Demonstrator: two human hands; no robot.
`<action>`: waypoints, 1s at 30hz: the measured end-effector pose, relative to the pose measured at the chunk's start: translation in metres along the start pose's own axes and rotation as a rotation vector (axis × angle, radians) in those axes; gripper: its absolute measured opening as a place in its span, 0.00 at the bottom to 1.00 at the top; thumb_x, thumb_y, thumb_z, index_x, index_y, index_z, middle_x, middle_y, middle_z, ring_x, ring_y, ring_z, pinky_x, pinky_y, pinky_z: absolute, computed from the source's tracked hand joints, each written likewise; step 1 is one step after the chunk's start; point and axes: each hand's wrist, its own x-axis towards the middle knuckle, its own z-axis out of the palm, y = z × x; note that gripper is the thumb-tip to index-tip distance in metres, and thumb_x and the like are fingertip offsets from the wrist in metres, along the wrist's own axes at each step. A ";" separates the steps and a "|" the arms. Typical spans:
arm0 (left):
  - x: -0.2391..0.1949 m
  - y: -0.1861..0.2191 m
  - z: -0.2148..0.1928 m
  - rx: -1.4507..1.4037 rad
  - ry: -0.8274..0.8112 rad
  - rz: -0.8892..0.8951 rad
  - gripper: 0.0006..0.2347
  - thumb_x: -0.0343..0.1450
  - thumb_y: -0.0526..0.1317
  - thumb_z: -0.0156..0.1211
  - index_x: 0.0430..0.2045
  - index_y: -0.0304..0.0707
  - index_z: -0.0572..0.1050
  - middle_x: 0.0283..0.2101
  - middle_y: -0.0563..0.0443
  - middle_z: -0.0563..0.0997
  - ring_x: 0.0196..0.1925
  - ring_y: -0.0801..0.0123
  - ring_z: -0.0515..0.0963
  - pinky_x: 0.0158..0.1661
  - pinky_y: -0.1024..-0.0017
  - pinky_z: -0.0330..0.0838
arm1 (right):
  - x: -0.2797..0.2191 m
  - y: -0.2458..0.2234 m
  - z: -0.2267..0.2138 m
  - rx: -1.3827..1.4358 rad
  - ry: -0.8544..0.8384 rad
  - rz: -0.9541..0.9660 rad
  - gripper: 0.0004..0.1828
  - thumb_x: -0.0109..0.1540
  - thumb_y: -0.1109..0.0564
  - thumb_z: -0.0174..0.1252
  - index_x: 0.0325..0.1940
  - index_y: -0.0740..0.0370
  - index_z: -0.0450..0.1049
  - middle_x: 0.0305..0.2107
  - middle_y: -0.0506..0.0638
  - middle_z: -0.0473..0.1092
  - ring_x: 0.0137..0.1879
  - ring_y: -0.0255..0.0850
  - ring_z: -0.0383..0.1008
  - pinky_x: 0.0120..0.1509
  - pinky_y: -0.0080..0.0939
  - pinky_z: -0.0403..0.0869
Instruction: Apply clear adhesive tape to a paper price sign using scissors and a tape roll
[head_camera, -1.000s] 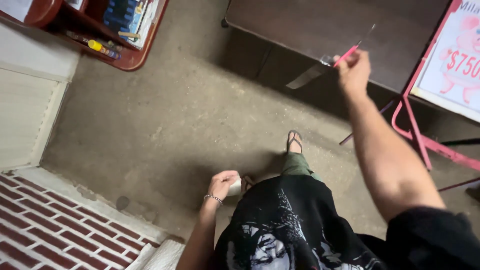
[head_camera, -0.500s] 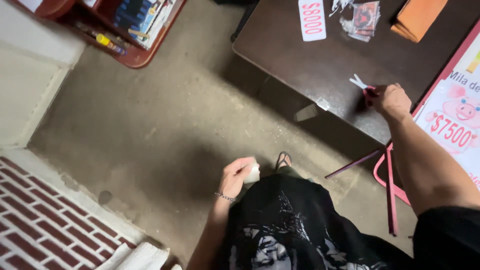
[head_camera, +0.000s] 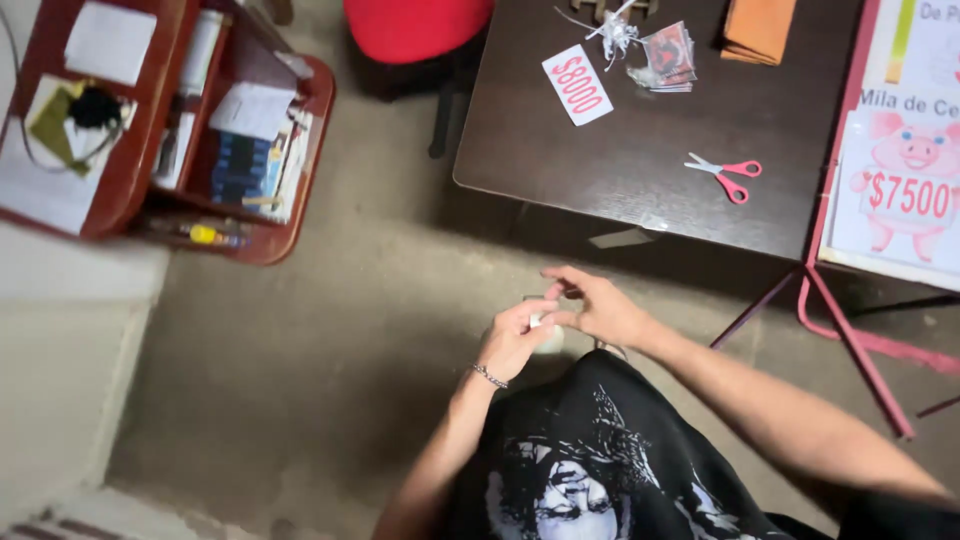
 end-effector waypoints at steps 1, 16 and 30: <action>0.012 -0.028 -0.005 -0.024 -0.076 -0.008 0.17 0.68 0.34 0.68 0.53 0.46 0.81 0.47 0.45 0.86 0.50 0.72 0.82 0.52 0.68 0.78 | -0.003 0.008 0.015 0.102 0.139 0.046 0.36 0.54 0.59 0.74 0.66 0.60 0.70 0.39 0.55 0.80 0.51 0.51 0.80 0.64 0.53 0.76; 0.010 0.027 -0.015 0.487 -0.254 -0.197 0.16 0.67 0.47 0.61 0.49 0.71 0.80 0.48 0.54 0.86 0.56 0.56 0.82 0.57 0.61 0.74 | -0.023 0.037 0.068 0.297 0.360 0.468 0.35 0.55 0.61 0.73 0.64 0.62 0.67 0.36 0.59 0.78 0.44 0.50 0.80 0.55 0.49 0.80; 0.011 0.028 0.017 0.390 -0.170 -0.189 0.19 0.68 0.46 0.61 0.56 0.63 0.78 0.53 0.43 0.83 0.63 0.45 0.76 0.63 0.50 0.68 | -0.018 0.072 0.040 0.183 0.192 0.469 0.31 0.52 0.59 0.74 0.57 0.56 0.71 0.32 0.51 0.80 0.39 0.45 0.81 0.46 0.45 0.80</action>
